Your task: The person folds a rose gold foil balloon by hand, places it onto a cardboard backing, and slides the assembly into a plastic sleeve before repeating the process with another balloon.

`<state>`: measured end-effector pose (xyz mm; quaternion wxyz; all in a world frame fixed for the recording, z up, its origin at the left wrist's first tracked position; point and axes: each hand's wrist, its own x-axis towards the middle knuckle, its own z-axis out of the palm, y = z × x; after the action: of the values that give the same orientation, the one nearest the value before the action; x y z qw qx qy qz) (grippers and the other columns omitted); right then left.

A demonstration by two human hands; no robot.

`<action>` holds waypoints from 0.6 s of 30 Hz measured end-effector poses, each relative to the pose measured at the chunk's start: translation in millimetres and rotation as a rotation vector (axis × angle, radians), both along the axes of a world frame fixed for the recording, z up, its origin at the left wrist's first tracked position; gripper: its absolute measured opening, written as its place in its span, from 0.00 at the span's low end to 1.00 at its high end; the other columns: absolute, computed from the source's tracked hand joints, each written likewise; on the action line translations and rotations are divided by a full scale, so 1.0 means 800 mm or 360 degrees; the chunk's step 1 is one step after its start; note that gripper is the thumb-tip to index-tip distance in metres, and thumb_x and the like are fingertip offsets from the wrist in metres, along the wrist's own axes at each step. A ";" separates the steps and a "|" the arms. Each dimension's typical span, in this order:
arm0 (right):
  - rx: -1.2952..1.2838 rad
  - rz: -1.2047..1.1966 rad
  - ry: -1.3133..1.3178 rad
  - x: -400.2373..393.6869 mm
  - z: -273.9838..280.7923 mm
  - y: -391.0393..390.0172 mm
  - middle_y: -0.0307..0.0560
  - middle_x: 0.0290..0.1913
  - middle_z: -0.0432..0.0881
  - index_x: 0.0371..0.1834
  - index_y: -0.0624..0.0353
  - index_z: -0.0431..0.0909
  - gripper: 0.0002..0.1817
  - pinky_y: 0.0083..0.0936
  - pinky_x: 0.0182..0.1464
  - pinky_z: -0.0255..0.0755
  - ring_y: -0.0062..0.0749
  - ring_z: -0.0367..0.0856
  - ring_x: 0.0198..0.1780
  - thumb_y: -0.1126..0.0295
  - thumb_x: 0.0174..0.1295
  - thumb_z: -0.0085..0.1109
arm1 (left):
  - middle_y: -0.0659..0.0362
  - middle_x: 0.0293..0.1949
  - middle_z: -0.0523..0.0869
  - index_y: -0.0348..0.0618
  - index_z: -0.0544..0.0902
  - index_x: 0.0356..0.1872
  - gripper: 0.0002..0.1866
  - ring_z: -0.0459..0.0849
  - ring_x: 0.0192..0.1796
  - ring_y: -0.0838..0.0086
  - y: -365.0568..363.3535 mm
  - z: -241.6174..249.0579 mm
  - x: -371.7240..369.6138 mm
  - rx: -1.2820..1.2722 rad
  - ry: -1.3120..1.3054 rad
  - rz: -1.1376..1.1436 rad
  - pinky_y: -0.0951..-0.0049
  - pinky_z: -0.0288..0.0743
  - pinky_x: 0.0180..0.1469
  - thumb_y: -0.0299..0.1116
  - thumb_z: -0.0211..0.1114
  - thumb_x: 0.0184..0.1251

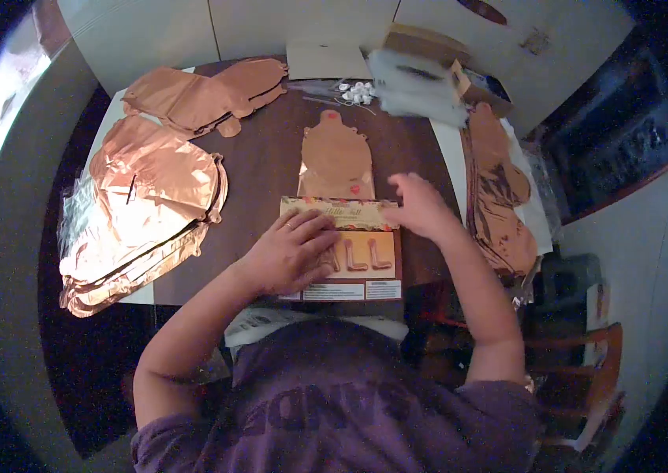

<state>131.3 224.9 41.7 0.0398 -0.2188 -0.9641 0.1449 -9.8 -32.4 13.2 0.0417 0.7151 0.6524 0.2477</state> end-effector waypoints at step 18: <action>-0.0914 -0.0497 0.0169 -0.117 -0.025 0.040 0.43 0.24 0.84 0.35 0.60 0.87 0.16 0.29 0.26 0.75 0.24 0.80 0.24 0.60 0.50 0.74 | 0.45 0.68 0.71 0.42 0.73 0.66 0.31 0.64 0.73 0.47 0.020 -0.010 -0.032 0.0003 0.0094 -0.0062 0.47 0.53 0.75 0.49 0.61 0.67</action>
<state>37.5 257.2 21.4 0.0486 -0.3583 -0.8353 0.4142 -35.6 -16.1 5.4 0.0267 0.7347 0.6390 0.2262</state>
